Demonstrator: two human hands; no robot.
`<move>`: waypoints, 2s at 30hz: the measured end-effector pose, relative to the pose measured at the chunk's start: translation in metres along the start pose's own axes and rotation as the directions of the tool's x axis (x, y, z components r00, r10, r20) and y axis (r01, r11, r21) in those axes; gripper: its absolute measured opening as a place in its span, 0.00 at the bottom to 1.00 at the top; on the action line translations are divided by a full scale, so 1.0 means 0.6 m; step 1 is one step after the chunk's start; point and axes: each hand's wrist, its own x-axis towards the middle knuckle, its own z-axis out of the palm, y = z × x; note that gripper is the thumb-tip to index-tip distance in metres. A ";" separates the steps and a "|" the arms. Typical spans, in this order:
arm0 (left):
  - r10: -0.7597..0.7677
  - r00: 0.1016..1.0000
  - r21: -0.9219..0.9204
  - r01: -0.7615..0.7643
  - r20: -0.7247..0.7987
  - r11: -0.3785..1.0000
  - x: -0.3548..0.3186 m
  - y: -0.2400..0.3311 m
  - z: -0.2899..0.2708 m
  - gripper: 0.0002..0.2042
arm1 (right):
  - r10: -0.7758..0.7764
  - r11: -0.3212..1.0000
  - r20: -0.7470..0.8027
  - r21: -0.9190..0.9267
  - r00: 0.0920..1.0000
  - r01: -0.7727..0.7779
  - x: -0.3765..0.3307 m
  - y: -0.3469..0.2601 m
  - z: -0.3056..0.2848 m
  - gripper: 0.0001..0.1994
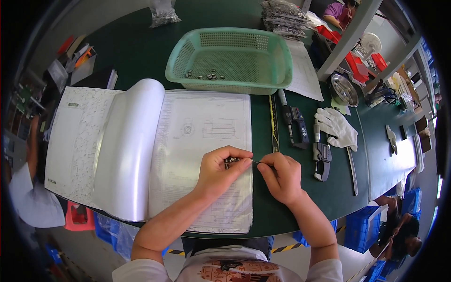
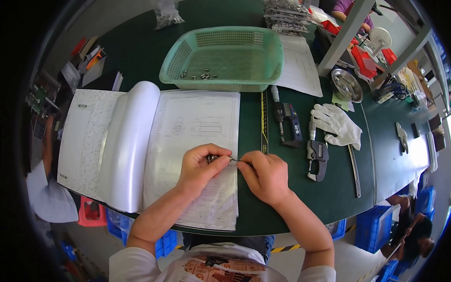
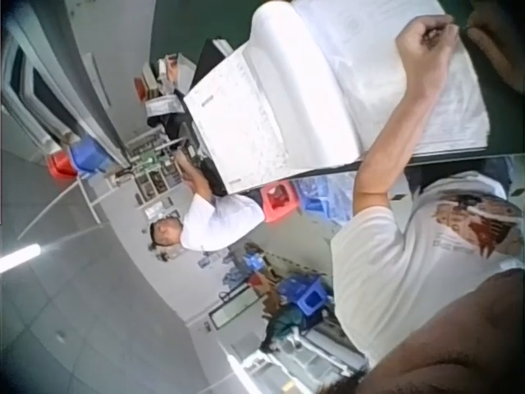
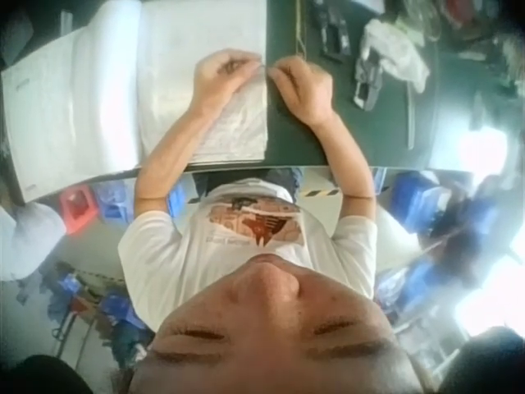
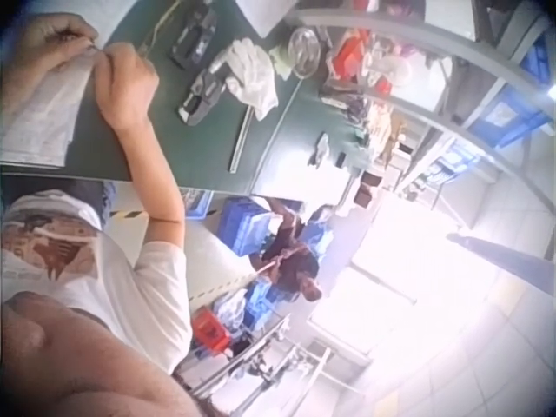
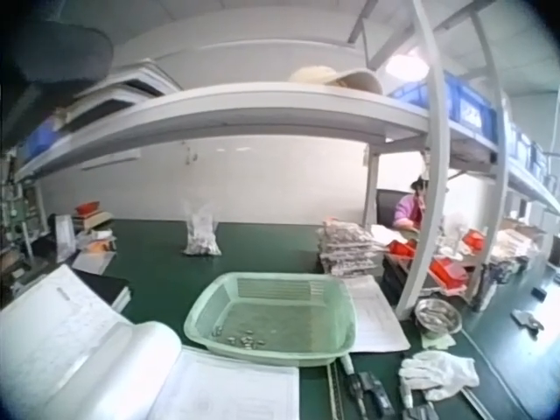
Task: The recorder is inspecting small metal components by measuring them with a digital micrometer and comparing the results against technical specifications in a binder.
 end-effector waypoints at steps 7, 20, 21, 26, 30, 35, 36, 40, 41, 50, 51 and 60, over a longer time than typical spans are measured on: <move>-0.123 0.992 0.037 0.123 -0.005 0.992 -0.002 0.010 -0.002 0.07 | 0.038 0.999 -0.030 0.026 0.999 -0.037 0.006 -0.011 -0.009 0.08; -0.190 0.981 -0.103 0.192 0.030 0.976 0.003 0.006 -0.008 0.07 | -0.302 0.951 -0.161 -0.114 0.940 0.286 0.011 0.005 -0.005 0.10; -0.201 0.979 -0.092 0.202 0.023 0.975 0.003 0.008 -0.009 0.07 | -0.321 0.944 -0.167 -0.129 0.932 0.303 0.011 0.007 -0.006 0.10; -0.207 0.978 -0.110 0.209 0.028 0.972 0.004 0.008 -0.009 0.07 | -0.277 0.960 -0.182 -0.087 0.944 0.265 0.010 0.005 -0.005 0.10; -0.200 0.979 -0.093 0.203 0.039 0.975 0.003 0.010 -0.009 0.07 | -0.252 0.967 -0.146 -0.058 0.957 0.247 0.011 0.004 -0.002 0.11; -0.196 0.980 -0.085 0.199 0.039 0.976 0.002 0.010 -0.009 0.07 | -0.241 0.971 -0.137 -0.039 0.961 0.238 0.010 0.004 -0.001 0.11; -0.190 0.981 -0.081 0.193 0.045 0.978 0.002 0.010 -0.009 0.07 | -0.243 0.970 -0.139 -0.038 0.960 0.240 0.010 0.004 -0.001 0.11; -0.185 0.982 -0.070 0.188 0.046 0.980 0.003 0.009 -0.009 0.06 | -0.234 0.972 -0.141 -0.027 0.962 0.233 0.008 0.002 -0.002 0.11; -0.184 0.982 -0.070 0.187 0.046 0.980 0.004 0.009 -0.009 0.06 | -0.188 0.982 -0.116 -0.036 0.975 0.185 0.008 -0.002 -0.005 0.09; -0.110 0.993 0.002 0.110 0.040 0.994 0.002 0.004 -0.006 0.06 | -0.089 0.992 0.022 -0.087 0.996 0.091 0.003 0.008 -0.006 0.05; -0.091 0.995 0.014 0.090 0.042 0.996 0.003 0.003 -0.007 0.06 | -0.067 0.994 0.031 -0.084 0.997 0.069 0.003 0.009 -0.006 0.06; -0.135 0.991 -0.040 0.136 0.017 0.990 0.003 0.008 -0.010 0.07 | 0.039 0.999 0.038 0.002 0.999 -0.039 0.002 0.006 -0.010 0.02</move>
